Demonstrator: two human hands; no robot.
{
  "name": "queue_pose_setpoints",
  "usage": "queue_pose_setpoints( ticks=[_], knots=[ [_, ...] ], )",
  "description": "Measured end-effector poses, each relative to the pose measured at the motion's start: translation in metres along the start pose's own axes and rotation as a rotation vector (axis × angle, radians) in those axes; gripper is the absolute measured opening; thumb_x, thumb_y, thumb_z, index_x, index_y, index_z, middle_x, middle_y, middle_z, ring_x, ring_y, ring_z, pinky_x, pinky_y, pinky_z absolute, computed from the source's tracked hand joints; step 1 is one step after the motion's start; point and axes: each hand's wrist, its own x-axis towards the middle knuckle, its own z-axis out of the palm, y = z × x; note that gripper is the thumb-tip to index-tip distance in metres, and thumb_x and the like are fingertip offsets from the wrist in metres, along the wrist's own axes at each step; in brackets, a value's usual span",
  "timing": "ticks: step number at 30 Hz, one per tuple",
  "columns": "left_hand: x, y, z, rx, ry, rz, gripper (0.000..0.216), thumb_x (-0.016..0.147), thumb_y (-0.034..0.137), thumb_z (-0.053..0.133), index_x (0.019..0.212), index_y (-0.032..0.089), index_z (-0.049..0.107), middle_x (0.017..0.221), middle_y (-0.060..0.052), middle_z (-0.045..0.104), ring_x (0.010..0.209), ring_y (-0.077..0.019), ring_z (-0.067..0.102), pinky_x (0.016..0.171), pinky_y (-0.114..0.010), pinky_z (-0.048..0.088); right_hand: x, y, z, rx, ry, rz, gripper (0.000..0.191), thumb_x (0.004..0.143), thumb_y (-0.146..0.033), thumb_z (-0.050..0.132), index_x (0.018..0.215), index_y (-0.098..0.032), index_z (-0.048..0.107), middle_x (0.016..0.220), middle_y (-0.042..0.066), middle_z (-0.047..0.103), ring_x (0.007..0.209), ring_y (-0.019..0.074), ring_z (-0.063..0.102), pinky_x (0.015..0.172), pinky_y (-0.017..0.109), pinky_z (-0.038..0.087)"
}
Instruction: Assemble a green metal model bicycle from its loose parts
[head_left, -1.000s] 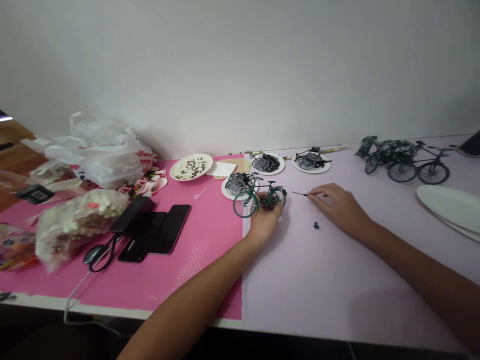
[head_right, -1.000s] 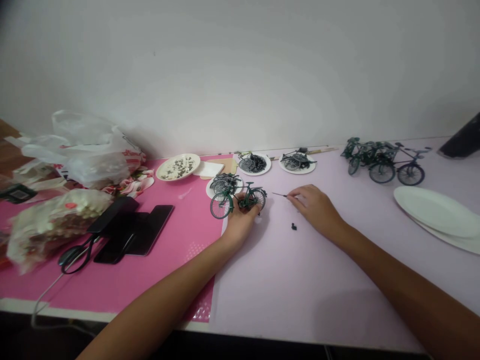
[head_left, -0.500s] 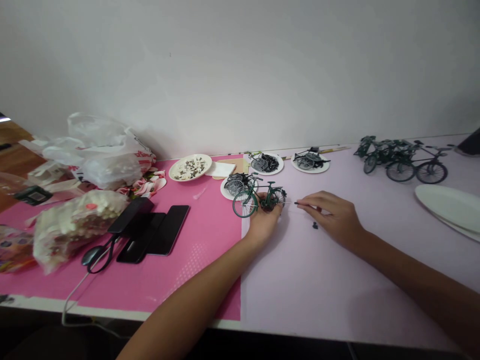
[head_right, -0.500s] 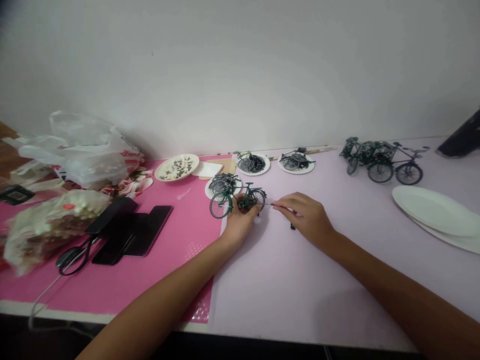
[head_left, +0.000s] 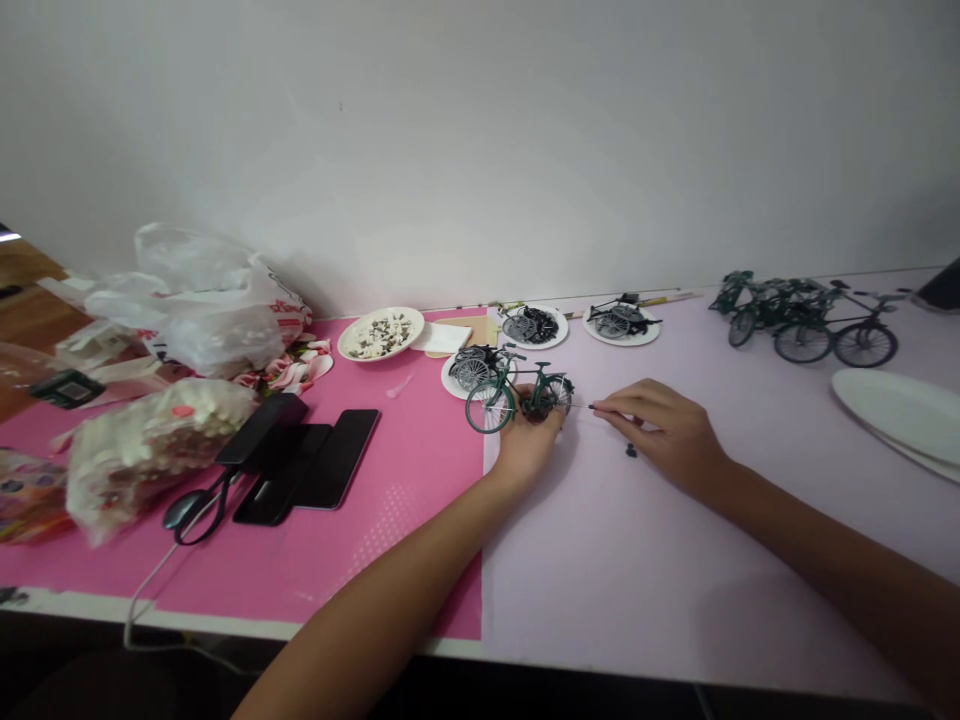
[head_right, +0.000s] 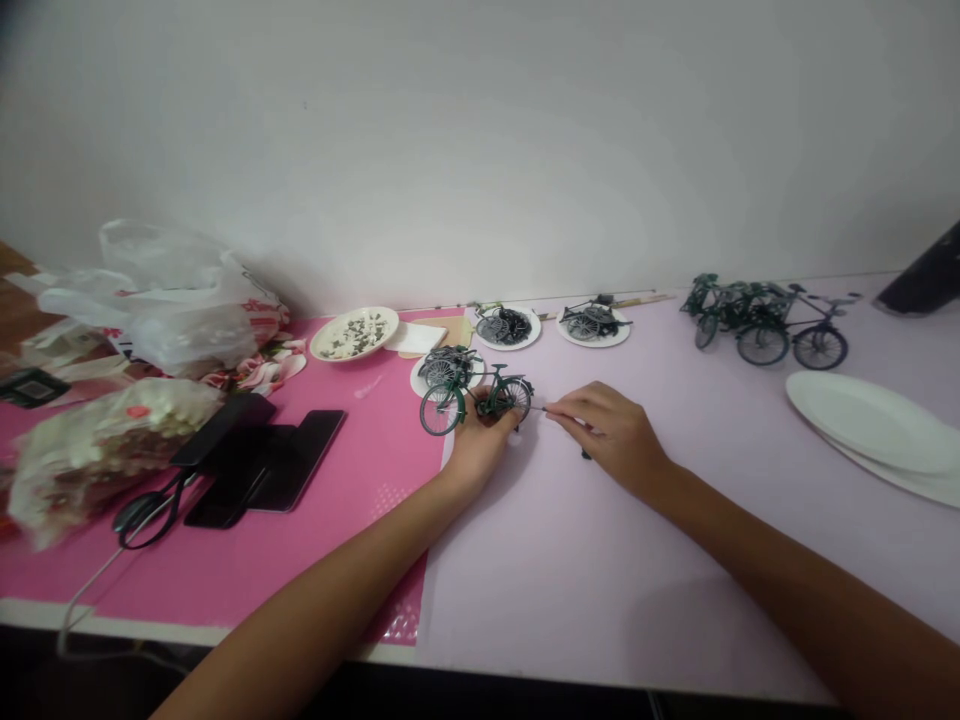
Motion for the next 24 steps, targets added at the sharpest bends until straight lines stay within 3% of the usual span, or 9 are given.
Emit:
queue_pose_setpoints(
  ticks=[15,19,24],
  knots=[
    [-0.0023,-0.0048,0.0034,0.071,-0.051,0.095,0.03,0.082,0.019,0.072,0.105,0.024,0.053,0.105,-0.005,0.069,0.095,-0.02,0.066,0.094,-0.032,0.051,0.0005,0.0021,-0.0054,-0.182,-0.169,-0.117,0.014,0.101,-0.028,0.063,0.098,-0.027,0.077,0.09,0.005,0.079,0.08,0.0234,0.071,0.074,0.04,0.057],
    [-0.0029,-0.0073,0.0046,0.031,-0.086,0.084,0.033,0.08,0.021,0.074,0.105,0.024,0.053,0.1,-0.003,0.068,0.089,-0.0188,0.065,0.091,-0.032,0.052,-0.0007,0.0058,-0.0044,-0.305,-0.178,-0.109,0.026,0.102,-0.036,0.063,0.081,-0.024,0.071,0.074,0.004,0.074,0.067,0.0196,0.065,0.06,0.035,0.048],
    [-0.0097,-0.0051,0.006,0.036,-0.138,0.093,0.034,0.083,0.02,0.072,0.111,0.024,0.054,0.102,-0.004,0.069,0.092,-0.0186,0.066,0.093,-0.033,0.053,0.0008,0.0046,-0.0001,-0.471,-0.171,-0.145,0.046,0.104,-0.034,0.057,0.06,-0.024,0.05,0.055,0.001,0.054,0.054,0.0164,0.049,0.051,0.036,0.034]
  ],
)
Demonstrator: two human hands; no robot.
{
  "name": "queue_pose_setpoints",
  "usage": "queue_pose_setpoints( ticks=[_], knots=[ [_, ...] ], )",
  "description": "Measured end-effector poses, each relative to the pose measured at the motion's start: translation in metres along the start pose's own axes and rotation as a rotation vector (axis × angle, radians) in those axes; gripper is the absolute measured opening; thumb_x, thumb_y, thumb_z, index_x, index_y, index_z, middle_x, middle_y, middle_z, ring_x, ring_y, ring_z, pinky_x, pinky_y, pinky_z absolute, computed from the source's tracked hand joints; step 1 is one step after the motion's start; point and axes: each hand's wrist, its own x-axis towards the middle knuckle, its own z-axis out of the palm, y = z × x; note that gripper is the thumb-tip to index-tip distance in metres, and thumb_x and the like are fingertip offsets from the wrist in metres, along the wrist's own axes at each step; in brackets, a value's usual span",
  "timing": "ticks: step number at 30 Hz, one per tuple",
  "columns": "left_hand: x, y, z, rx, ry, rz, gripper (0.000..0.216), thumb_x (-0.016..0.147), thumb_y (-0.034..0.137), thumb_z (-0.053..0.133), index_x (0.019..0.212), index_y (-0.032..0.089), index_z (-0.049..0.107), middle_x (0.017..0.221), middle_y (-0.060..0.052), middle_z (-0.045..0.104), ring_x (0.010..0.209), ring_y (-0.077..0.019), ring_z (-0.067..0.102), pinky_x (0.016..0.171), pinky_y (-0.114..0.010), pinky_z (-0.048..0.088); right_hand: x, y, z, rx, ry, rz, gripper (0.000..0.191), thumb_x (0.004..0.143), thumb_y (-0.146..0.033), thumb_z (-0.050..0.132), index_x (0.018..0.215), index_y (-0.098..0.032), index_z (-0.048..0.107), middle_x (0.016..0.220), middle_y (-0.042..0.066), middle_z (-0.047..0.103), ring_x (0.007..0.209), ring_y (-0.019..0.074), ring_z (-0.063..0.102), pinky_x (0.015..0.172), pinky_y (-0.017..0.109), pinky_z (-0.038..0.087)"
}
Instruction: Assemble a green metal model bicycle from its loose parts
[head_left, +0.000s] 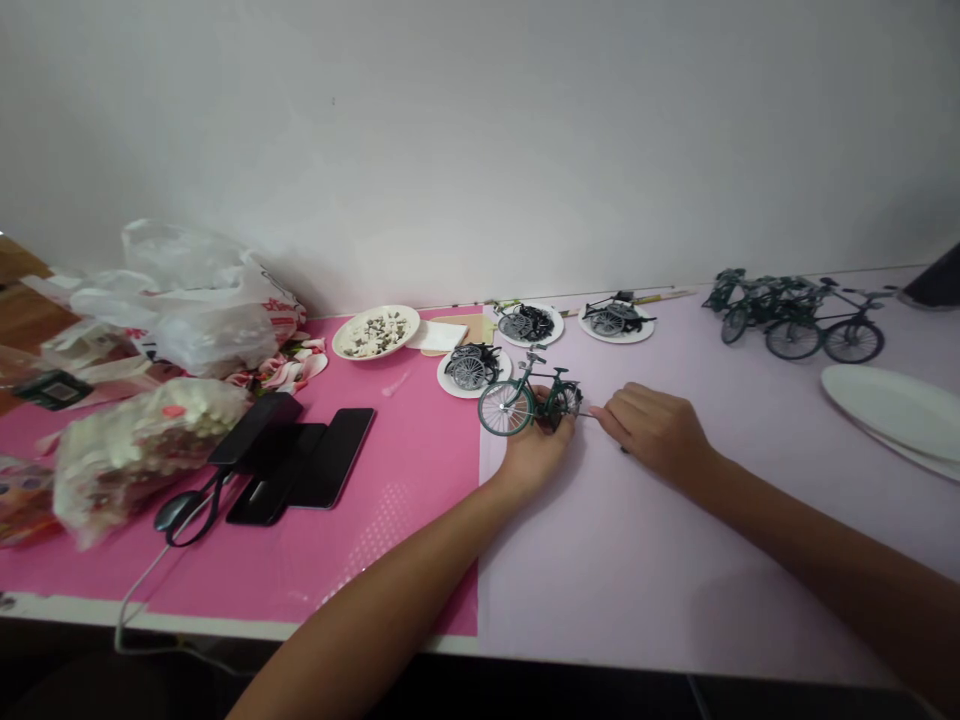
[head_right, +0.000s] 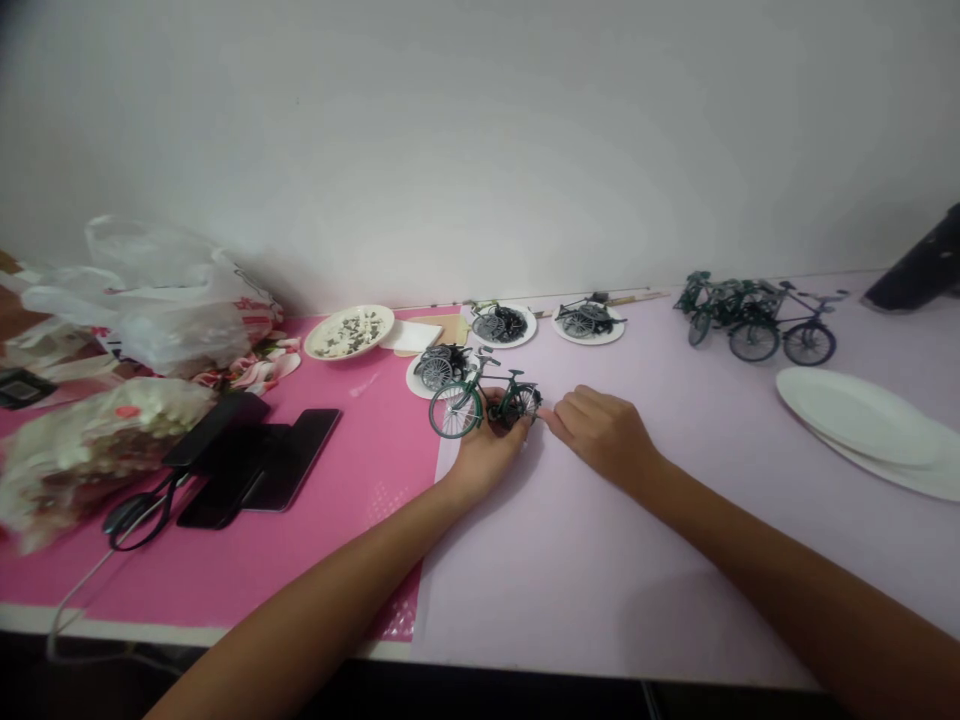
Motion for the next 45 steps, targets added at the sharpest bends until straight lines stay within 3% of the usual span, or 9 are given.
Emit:
queue_pose_setpoints(
  ticks=[5,8,14,22,28,32,37,40,45],
  knots=[
    [0.001,-0.002,0.001,-0.018,0.028,0.036,0.029,0.084,0.021,0.071,0.108,0.023,0.053,0.107,-0.005,0.068,0.095,-0.0194,0.067,0.093,-0.033,0.052,-0.003,-0.006,0.006,0.114,-0.05,0.09,0.016,0.102,-0.03,0.054,0.089,-0.022,0.058,0.082,0.006,0.068,0.071,0.0193,0.063,0.056,0.032,0.043],
    [0.005,-0.006,0.0,-0.015,0.059,0.059,0.031,0.083,0.018,0.07,0.107,0.023,0.051,0.105,-0.005,0.066,0.092,-0.0189,0.065,0.09,-0.032,0.052,-0.008,-0.003,0.011,0.19,-0.118,0.139,0.009,0.102,-0.029,0.052,0.098,-0.023,0.057,0.092,0.007,0.069,0.071,0.0199,0.066,0.055,0.032,0.044],
    [0.006,-0.008,0.001,0.024,0.047,0.07,0.032,0.083,0.017,0.069,0.11,0.022,0.052,0.108,-0.005,0.066,0.092,-0.0183,0.064,0.088,-0.031,0.051,-0.014,0.007,0.017,0.119,-0.129,0.128,0.021,0.103,-0.036,0.053,0.087,-0.023,0.056,0.081,0.004,0.069,0.059,0.0187,0.062,0.051,0.031,0.038],
    [0.004,-0.006,0.002,0.05,0.023,0.107,0.03,0.083,0.014,0.07,0.108,0.023,0.055,0.107,-0.004,0.067,0.096,-0.0181,0.065,0.091,-0.031,0.051,-0.008,0.004,0.011,0.032,-0.115,0.121,0.044,0.107,-0.041,0.045,0.067,-0.022,0.048,0.06,0.001,0.054,0.051,0.0143,0.044,0.051,0.031,0.028],
    [0.008,-0.003,-0.002,-0.043,0.029,0.016,0.037,0.078,0.012,0.074,0.106,0.022,0.05,0.097,-0.002,0.067,0.086,-0.017,0.066,0.086,-0.031,0.053,-0.005,0.007,0.002,0.449,-0.096,0.427,0.049,0.106,-0.057,0.041,0.072,-0.023,0.051,0.065,0.001,0.058,0.057,0.0165,0.052,0.058,0.031,0.04],
    [0.01,-0.004,-0.003,-0.087,0.001,0.003,0.034,0.075,0.008,0.069,0.101,0.022,0.051,0.094,-0.001,0.065,0.081,-0.0151,0.063,0.08,-0.028,0.052,-0.009,0.017,0.009,0.706,-0.031,0.604,0.054,0.104,-0.068,0.033,0.089,-0.024,0.059,0.085,0.006,0.068,0.062,0.0173,0.056,0.061,0.033,0.048],
    [0.008,-0.004,-0.003,-0.139,-0.128,0.039,0.038,0.068,0.003,0.064,0.098,0.022,0.051,0.085,0.002,0.064,0.079,-0.0147,0.062,0.075,-0.026,0.051,-0.009,0.011,0.019,0.887,-0.049,0.689,0.046,0.092,-0.069,0.063,0.092,-0.024,0.054,0.111,0.011,0.074,0.087,0.0227,0.067,0.073,0.036,0.056],
    [0.007,-0.005,-0.005,-0.156,-0.19,0.012,0.046,0.069,0.003,0.064,0.108,0.022,0.048,0.083,0.002,0.066,0.077,-0.0155,0.064,0.074,-0.027,0.051,-0.007,0.001,0.02,1.037,-0.071,0.726,0.05,0.083,-0.061,0.077,0.084,-0.024,0.044,0.108,0.009,0.074,0.084,0.0214,0.07,0.073,0.035,0.057],
    [0.01,-0.009,-0.005,-0.187,-0.145,-0.03,0.058,0.071,0.005,0.066,0.121,0.023,0.044,0.081,0.002,0.068,0.076,-0.0173,0.067,0.075,-0.03,0.053,-0.007,-0.004,0.022,1.15,0.023,0.76,0.06,0.076,-0.055,0.087,0.079,-0.026,0.035,0.098,0.007,0.075,0.086,0.0221,0.073,0.077,0.036,0.06]
  ],
)
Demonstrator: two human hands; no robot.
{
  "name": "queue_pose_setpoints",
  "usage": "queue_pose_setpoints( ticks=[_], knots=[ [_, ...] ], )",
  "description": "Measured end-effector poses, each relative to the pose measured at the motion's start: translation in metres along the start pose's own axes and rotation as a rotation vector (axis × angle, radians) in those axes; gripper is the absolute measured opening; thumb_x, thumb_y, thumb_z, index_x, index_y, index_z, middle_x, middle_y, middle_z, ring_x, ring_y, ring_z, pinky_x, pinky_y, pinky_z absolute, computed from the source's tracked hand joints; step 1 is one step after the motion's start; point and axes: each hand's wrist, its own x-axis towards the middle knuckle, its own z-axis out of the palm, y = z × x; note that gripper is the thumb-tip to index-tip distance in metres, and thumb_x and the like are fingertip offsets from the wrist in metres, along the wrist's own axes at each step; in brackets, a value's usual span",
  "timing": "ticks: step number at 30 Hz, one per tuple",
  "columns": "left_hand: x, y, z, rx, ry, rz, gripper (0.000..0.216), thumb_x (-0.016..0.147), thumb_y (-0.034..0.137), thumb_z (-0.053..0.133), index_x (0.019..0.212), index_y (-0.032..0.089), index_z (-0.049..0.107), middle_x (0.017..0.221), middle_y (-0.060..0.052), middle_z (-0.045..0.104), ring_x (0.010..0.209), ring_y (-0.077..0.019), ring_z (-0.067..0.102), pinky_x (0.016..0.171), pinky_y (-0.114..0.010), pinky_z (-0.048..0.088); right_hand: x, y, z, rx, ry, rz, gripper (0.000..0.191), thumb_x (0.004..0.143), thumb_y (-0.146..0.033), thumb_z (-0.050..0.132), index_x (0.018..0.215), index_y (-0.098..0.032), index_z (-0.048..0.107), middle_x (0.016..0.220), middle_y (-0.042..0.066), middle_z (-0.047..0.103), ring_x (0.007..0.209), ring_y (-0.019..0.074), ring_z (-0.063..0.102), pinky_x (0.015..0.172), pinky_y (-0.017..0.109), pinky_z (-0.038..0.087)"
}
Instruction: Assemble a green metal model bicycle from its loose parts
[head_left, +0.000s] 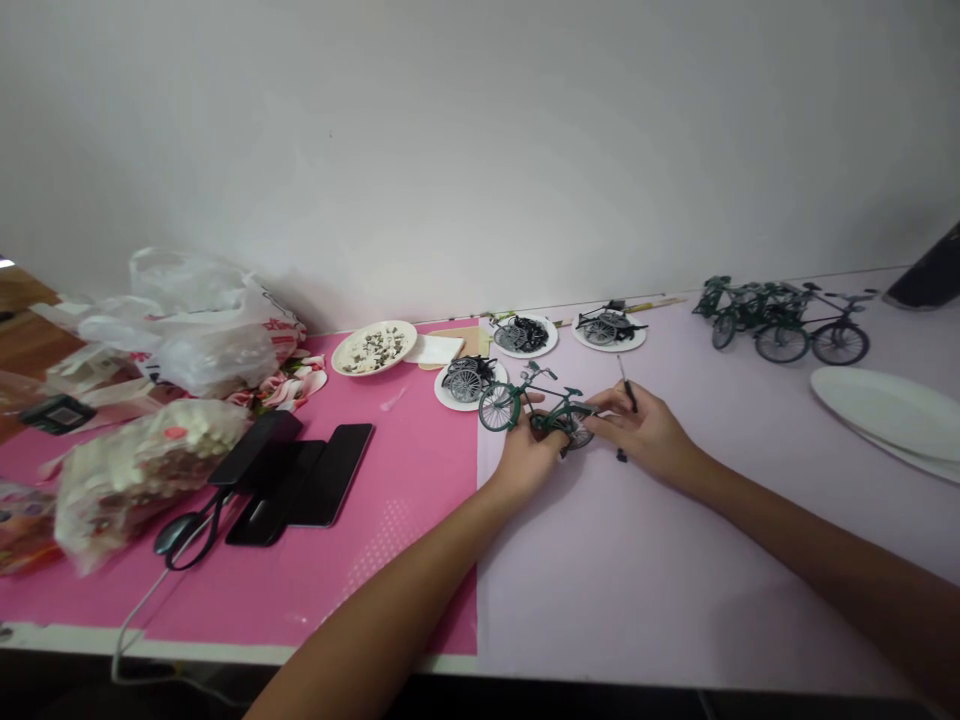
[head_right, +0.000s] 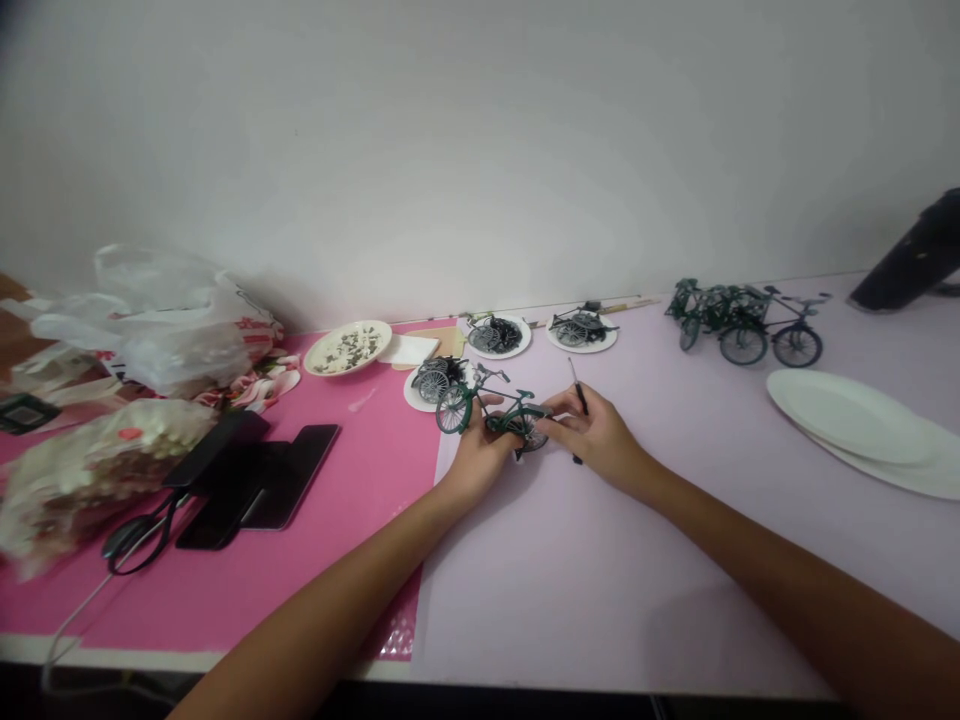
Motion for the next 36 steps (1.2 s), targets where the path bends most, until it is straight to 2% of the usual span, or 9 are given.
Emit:
queue_pose_setpoints(
  ticks=[6,12,16,20,24,28,31,34,36],
  knots=[
    [0.006,-0.005,0.003,-0.07,0.02,0.016,0.053,0.075,0.006,0.069,0.121,0.02,0.046,0.091,-0.003,0.07,0.084,-0.0177,0.07,0.083,-0.032,0.056,0.005,0.008,-0.003,-0.028,0.148,-0.079,0.063,0.07,-0.046,0.093,0.075,-0.026,0.034,0.083,0.002,0.072,0.079,0.0198,0.07,0.075,0.037,0.063],
    [0.008,-0.007,0.001,-0.041,0.012,0.045,0.053,0.078,0.006,0.069,0.127,0.016,0.052,0.139,-0.02,0.062,0.107,-0.0228,0.072,0.097,-0.04,0.055,0.005,0.001,-0.004,-0.112,0.352,-0.275,0.058,0.076,-0.042,0.089,0.072,-0.026,0.034,0.08,0.001,0.068,0.082,0.0206,0.071,0.08,0.039,0.066],
    [0.003,0.0,0.001,-0.039,-0.069,0.034,0.042,0.084,0.014,0.068,0.126,0.015,0.06,0.146,-0.021,0.06,0.119,-0.028,0.069,0.108,-0.046,0.05,0.002,-0.003,-0.007,-0.311,0.382,-0.385,0.051,0.081,-0.038,0.085,0.069,-0.025,0.037,0.079,0.001,0.068,0.083,0.022,0.072,0.076,0.037,0.064],
    [0.001,0.004,0.004,-0.194,-0.124,-0.006,0.04,0.085,0.023,0.074,0.121,0.015,0.058,0.135,-0.022,0.067,0.114,-0.0308,0.072,0.102,-0.049,0.053,-0.003,-0.007,-0.007,-0.565,0.32,-0.464,0.02,0.086,-0.035,0.079,0.082,-0.024,0.063,0.063,-0.005,0.053,0.065,0.0173,0.065,0.066,0.031,0.057],
    [0.001,0.003,0.005,-0.278,-0.111,-0.015,0.043,0.082,0.028,0.083,0.107,0.017,0.05,0.107,-0.014,0.076,0.1,-0.0249,0.075,0.097,-0.045,0.056,-0.007,-0.011,-0.004,-0.64,0.152,-0.516,0.009,0.092,-0.034,0.071,0.091,-0.025,0.069,0.064,-0.004,0.052,0.063,0.0167,0.061,0.063,0.03,0.053],
    [0.002,0.002,0.005,-0.292,-0.06,-0.022,0.045,0.08,0.032,0.086,0.103,0.017,0.05,0.099,-0.009,0.075,0.09,-0.0195,0.074,0.092,-0.038,0.057,-0.007,-0.014,0.0,-0.627,-0.056,-0.556,0.013,0.095,-0.039,0.069,0.096,-0.027,0.067,0.078,0.002,0.065,0.065,0.0184,0.059,0.062,0.033,0.05],
    [0.003,0.002,0.005,-0.274,0.006,-0.039,0.045,0.08,0.031,0.085,0.106,0.017,0.051,0.092,-0.005,0.073,0.083,-0.0177,0.073,0.084,-0.033,0.057,-0.007,-0.018,0.003,-0.613,-0.159,-0.603,0.028,0.096,-0.054,0.066,0.101,-0.027,0.068,0.078,0.003,0.066,0.07,0.0216,0.061,0.067,0.037,0.05],
    [0.005,0.0,0.004,-0.24,0.052,-0.05,0.049,0.079,0.024,0.084,0.115,0.017,0.052,0.09,-0.003,0.073,0.076,-0.014,0.07,0.076,-0.028,0.053,-0.011,-0.025,0.003,-0.597,-0.169,-0.684,0.05,0.102,-0.068,0.042,0.104,-0.026,0.068,0.084,0.007,0.068,0.091,0.0279,0.065,0.084,0.045,0.049],
    [0.006,0.0,0.003,-0.216,0.056,-0.054,0.051,0.079,0.019,0.081,0.121,0.016,0.053,0.09,-0.003,0.073,0.074,-0.0125,0.067,0.073,-0.025,0.051,-0.013,-0.028,0.002,-0.592,-0.112,-0.701,0.055,0.107,-0.063,0.026,0.097,-0.026,0.065,0.087,0.008,0.068,0.094,0.0283,0.063,0.086,0.046,0.046]
  ],
)
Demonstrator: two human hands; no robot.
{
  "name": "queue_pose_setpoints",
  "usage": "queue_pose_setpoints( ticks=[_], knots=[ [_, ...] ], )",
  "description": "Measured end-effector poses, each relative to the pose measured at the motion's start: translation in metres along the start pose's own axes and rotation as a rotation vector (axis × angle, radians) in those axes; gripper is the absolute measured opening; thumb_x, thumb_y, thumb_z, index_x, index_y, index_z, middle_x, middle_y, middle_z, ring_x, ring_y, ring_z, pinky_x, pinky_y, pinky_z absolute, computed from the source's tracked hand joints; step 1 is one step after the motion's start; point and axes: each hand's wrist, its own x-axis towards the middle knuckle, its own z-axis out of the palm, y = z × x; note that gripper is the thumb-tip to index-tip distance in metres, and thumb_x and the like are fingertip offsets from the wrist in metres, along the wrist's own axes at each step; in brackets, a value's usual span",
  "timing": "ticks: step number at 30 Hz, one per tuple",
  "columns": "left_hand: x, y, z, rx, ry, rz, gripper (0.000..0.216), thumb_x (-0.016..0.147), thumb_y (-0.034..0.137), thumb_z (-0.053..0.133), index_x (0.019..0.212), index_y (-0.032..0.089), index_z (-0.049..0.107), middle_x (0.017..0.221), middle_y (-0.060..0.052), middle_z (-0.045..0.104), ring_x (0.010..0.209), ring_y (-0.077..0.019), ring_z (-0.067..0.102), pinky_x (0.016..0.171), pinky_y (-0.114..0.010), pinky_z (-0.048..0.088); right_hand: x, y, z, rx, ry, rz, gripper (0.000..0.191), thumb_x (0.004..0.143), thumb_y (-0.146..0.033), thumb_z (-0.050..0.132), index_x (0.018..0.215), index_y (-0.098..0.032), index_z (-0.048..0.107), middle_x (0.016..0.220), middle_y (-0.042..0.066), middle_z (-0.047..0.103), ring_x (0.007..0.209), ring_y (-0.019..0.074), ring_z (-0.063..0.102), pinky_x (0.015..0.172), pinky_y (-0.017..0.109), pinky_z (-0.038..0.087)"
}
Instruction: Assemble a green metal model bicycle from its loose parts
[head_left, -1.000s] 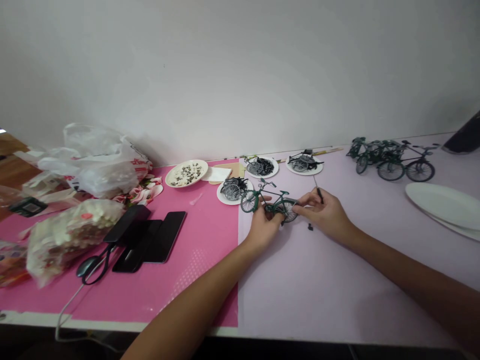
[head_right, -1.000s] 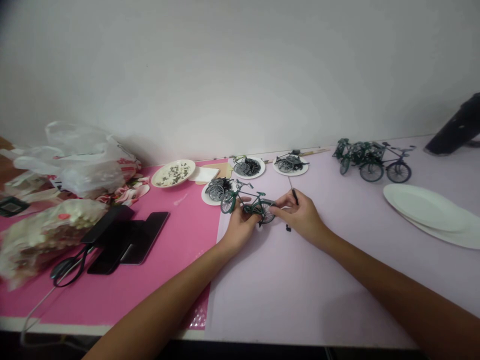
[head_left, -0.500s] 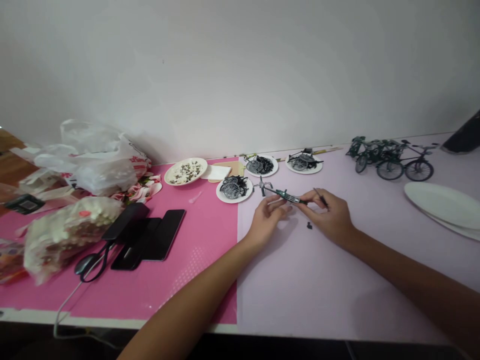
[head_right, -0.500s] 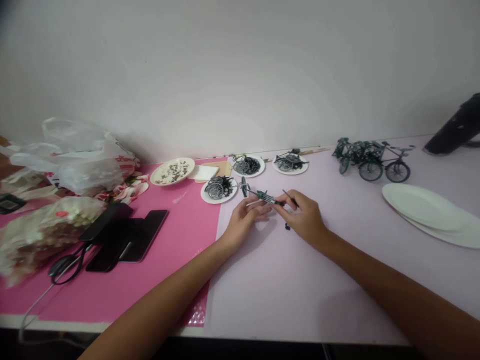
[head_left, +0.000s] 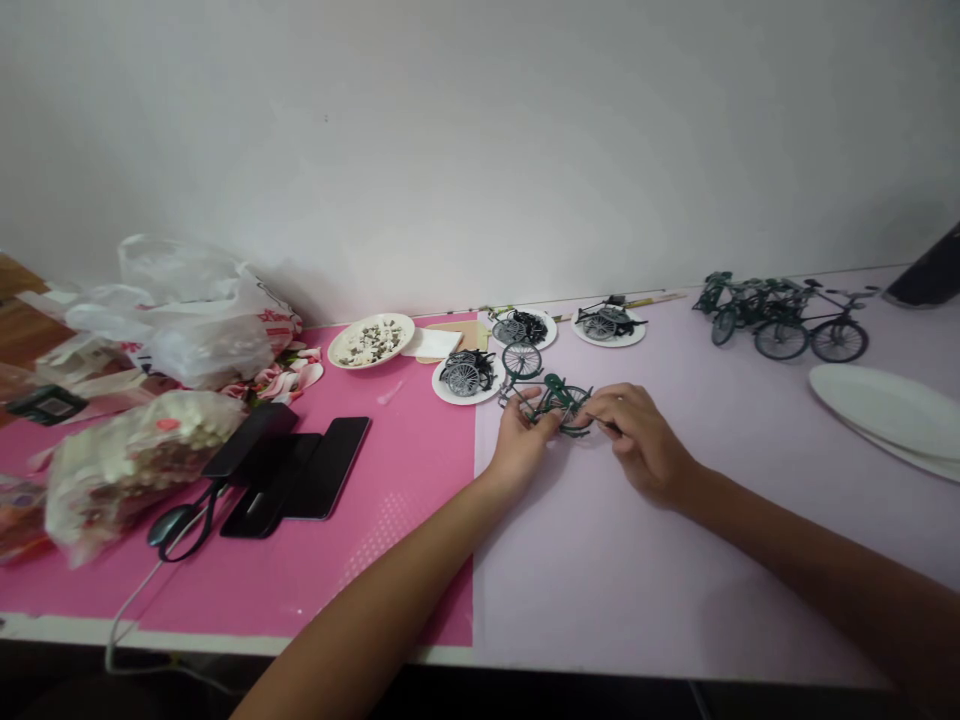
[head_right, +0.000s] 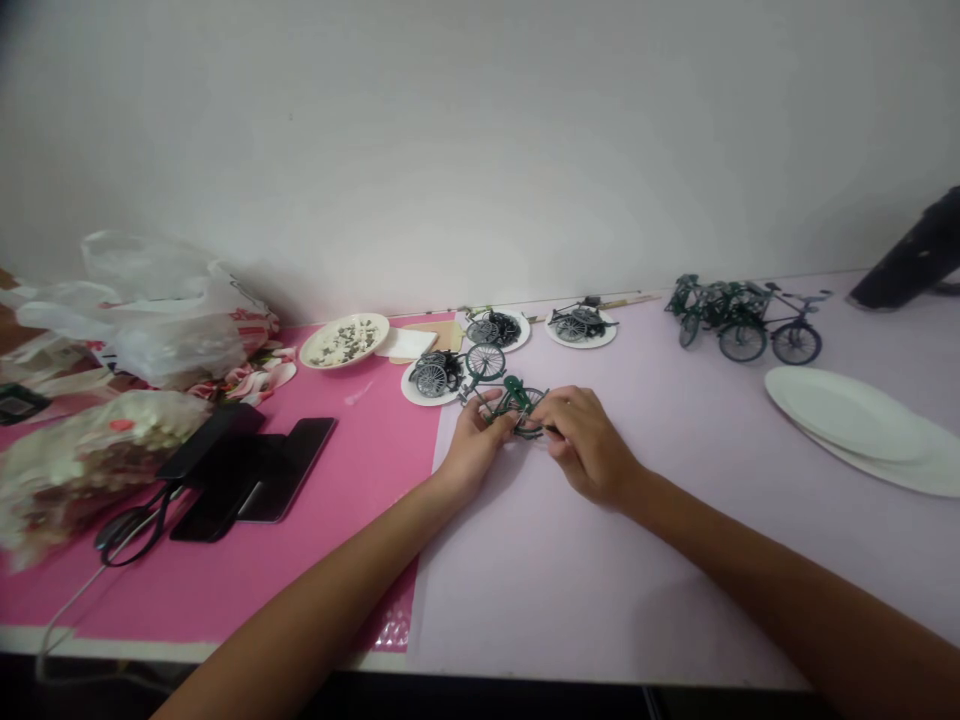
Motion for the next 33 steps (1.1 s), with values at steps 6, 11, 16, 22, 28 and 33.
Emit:
queue_pose_setpoints(
  ticks=[6,11,16,22,28,33],
  knots=[
    [-0.003,0.001,0.002,0.029,-0.083,0.021,0.049,0.077,0.014,0.077,0.12,0.018,0.054,0.096,-0.005,0.075,0.085,-0.0167,0.071,0.08,-0.029,0.053,0.001,0.011,-0.004,-0.132,0.185,0.21,0.034,0.109,-0.039,0.04,0.083,-0.025,0.059,0.078,0.005,0.055,0.076,0.0227,0.055,0.071,0.04,0.046],
    [-0.008,0.004,0.003,0.082,-0.099,0.043,0.045,0.077,0.017,0.077,0.117,0.02,0.056,0.096,-0.004,0.074,0.089,-0.0176,0.071,0.084,-0.03,0.054,0.002,0.018,-0.003,-0.112,0.259,0.275,0.019,0.101,-0.038,0.06,0.109,-0.027,0.073,0.092,0.007,0.061,0.082,0.0226,0.062,0.073,0.039,0.055],
    [-0.008,0.004,0.002,0.149,-0.128,0.069,0.04,0.083,0.025,0.076,0.117,0.019,0.057,0.09,-0.003,0.071,0.076,-0.0144,0.066,0.072,-0.026,0.052,0.002,0.015,-0.004,-0.093,0.304,0.204,0.011,0.096,-0.033,0.069,0.103,-0.031,0.078,0.087,0.005,0.067,0.079,0.0232,0.066,0.073,0.041,0.057],
    [-0.009,-0.003,0.001,0.237,-0.209,0.132,0.042,0.088,0.036,0.076,0.122,0.015,0.061,0.096,-0.007,0.072,0.083,-0.0162,0.067,0.079,-0.029,0.054,0.003,0.007,-0.008,-0.04,0.322,0.204,0.011,0.096,-0.038,0.07,0.097,-0.032,0.079,0.091,0.007,0.075,0.084,0.0266,0.071,0.079,0.045,0.06],
    [-0.013,-0.005,0.001,0.35,-0.281,0.179,0.039,0.093,0.034,0.07,0.126,0.014,0.062,0.108,-0.013,0.073,0.096,-0.0206,0.069,0.089,-0.034,0.056,0.003,-0.005,-0.003,0.095,0.182,0.136,0.011,0.098,-0.035,0.067,0.096,-0.03,0.077,0.092,0.005,0.08,0.086,0.0258,0.075,0.081,0.043,0.061],
    [-0.015,-0.004,0.002,0.479,-0.271,0.236,0.033,0.093,0.034,0.069,0.121,0.017,0.066,0.105,-0.011,0.074,0.092,-0.0206,0.069,0.086,-0.033,0.056,0.002,-0.005,0.001,0.046,0.106,0.181,0.012,0.098,-0.035,0.066,0.095,-0.03,0.077,0.091,0.005,0.08,0.082,0.0251,0.076,0.077,0.041,0.062]
  ],
)
